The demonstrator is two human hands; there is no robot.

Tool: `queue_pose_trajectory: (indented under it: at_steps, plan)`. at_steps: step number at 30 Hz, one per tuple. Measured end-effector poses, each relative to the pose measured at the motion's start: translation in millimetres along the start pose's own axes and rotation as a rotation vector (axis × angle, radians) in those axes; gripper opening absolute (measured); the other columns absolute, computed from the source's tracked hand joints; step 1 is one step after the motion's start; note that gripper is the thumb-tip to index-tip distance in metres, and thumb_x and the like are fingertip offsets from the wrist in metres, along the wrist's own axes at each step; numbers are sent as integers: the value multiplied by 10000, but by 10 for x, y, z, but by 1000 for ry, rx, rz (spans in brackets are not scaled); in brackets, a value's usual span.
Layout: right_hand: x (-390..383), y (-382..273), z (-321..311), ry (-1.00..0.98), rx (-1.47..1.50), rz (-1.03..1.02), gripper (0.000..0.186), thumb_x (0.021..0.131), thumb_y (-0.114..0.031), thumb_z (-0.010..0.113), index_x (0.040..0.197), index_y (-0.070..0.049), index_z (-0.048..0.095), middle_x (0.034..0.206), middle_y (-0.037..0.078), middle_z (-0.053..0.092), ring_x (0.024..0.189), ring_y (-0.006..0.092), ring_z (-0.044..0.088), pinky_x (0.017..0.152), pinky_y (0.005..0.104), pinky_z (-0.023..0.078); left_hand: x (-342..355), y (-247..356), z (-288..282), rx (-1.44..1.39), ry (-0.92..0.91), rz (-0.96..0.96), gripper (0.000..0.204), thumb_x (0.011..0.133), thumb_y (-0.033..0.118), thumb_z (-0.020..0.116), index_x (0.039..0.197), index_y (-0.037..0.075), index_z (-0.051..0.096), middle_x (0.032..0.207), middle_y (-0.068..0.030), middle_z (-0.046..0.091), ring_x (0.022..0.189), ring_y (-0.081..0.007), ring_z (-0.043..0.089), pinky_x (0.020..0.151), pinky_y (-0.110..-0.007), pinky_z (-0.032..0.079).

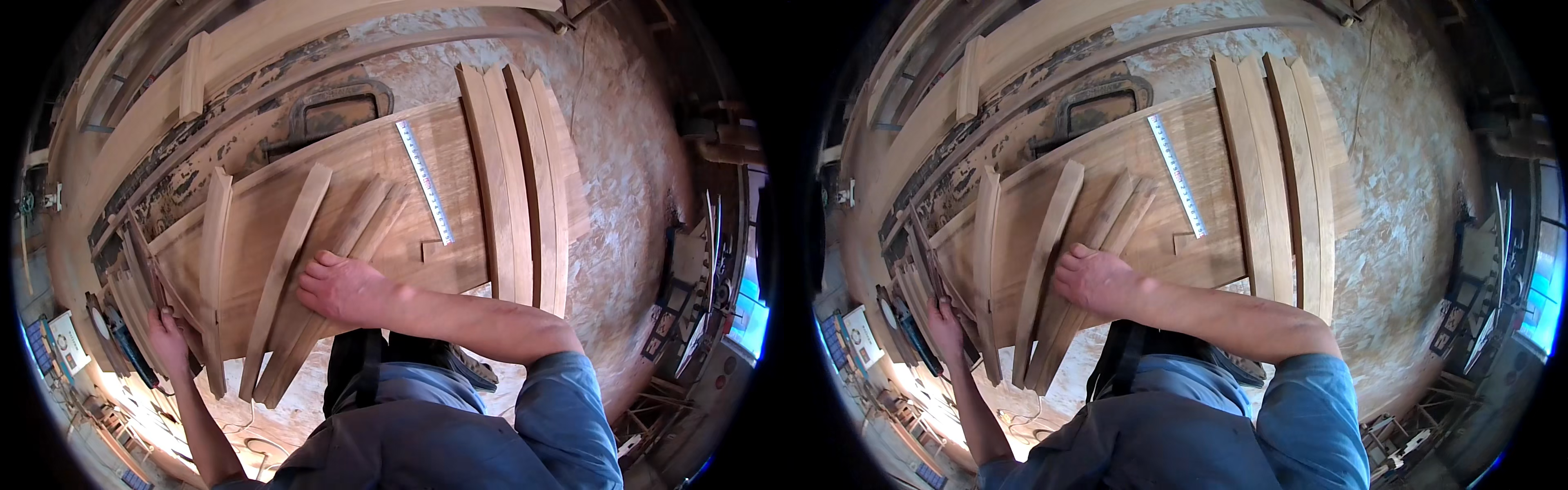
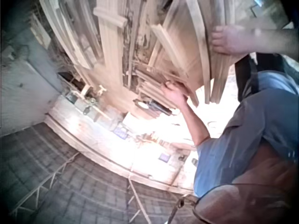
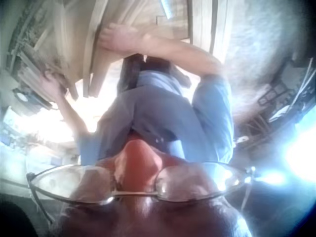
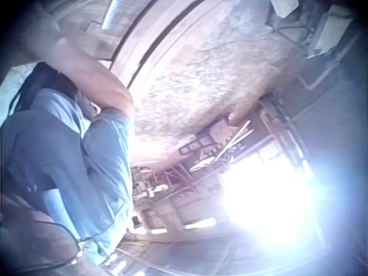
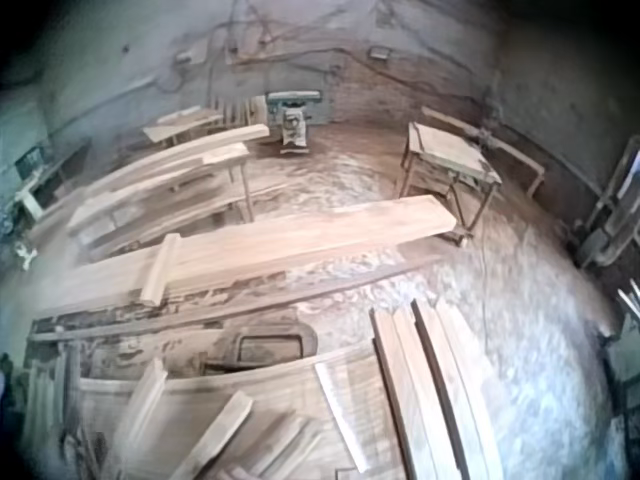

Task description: The person measures and marks wooden strips using a ruler and a square, then cuts them with a hand saw. They apply glue to the ends of the strips and assemble them into a larger structure on a workbench.

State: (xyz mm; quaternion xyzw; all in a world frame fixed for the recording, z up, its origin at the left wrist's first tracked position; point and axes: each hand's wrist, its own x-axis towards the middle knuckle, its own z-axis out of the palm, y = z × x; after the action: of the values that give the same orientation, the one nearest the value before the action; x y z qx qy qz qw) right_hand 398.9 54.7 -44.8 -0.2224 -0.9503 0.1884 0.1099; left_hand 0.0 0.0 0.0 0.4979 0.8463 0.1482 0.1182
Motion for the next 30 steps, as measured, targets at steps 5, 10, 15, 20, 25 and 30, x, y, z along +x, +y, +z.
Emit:
queue_pose_trajectory:
  at_steps: [5, 10, 15, 20, 25, 30]
  plan:
    - [-23, -6, -105, 112, -116, -25, 289, 800, -214, 563, 1048, -79, 626, 1017, 43, 594, 1059, 208, 538, 1049, 370, 333, -382, 801, 284, -129, 87, 358, 277, 979, 160, 507, 1214, 23, 554, 805, -53, 604, 654, -104, 538, 599, -272, 466]
    - [-413, -128, -377, 225, -29, 17, 392, 790, -238, 581, 1124, -31, 586, 1101, 71, 582, 1101, 265, 535, 1035, 394, 369, -600, 1851, 506, -219, -138, 269, 312, 956, 167, 516, 1225, 12, 552, 993, -181, 660, 847, -307, 650, 777, -393, 507]
    - [-1127, -231, -684, 78, 348, 395, 331, 771, -199, 671, 1053, -38, 607, 1050, 100, 603, 1019, 284, 589, 853, 381, 492, -831, 2335, 899, -57, -191, 536, 287, 918, 125, 554, 1167, -19, 552, 981, -229, 632, 878, -401, 628, 743, -465, 506]
    - [-1356, -232, -576, 335, 543, 733, 164, 812, -108, 693, 952, -38, 644, 860, 118, 634, 782, 305, 646, 677, 374, 530, -910, 2548, 1221, 17, -123, 674, 286, 860, 43, 584, 1137, -16, 549, 928, -190, 604, 865, -362, 606, 733, -436, 501]
    - [-1441, -240, -513, 361, 624, 823, 135, 822, -87, 690, 933, -25, 649, 848, 125, 644, 754, 307, 653, 648, 373, 527, -915, 2636, 1291, 12, -140, 656, 312, 848, 17, 576, 1154, -21, 530, 973, -195, 604, 873, -372, 608, 740, -443, 505]
    - [-1442, -187, -536, 373, 654, 837, 138, 824, -85, 688, 940, -22, 644, 863, 135, 645, 786, 313, 654, 678, 375, 528, -887, 2628, 1319, 29, -147, 652, 306, 867, 42, 565, 1164, -20, 525, 989, -197, 601, 895, -379, 603, 758, -456, 501]
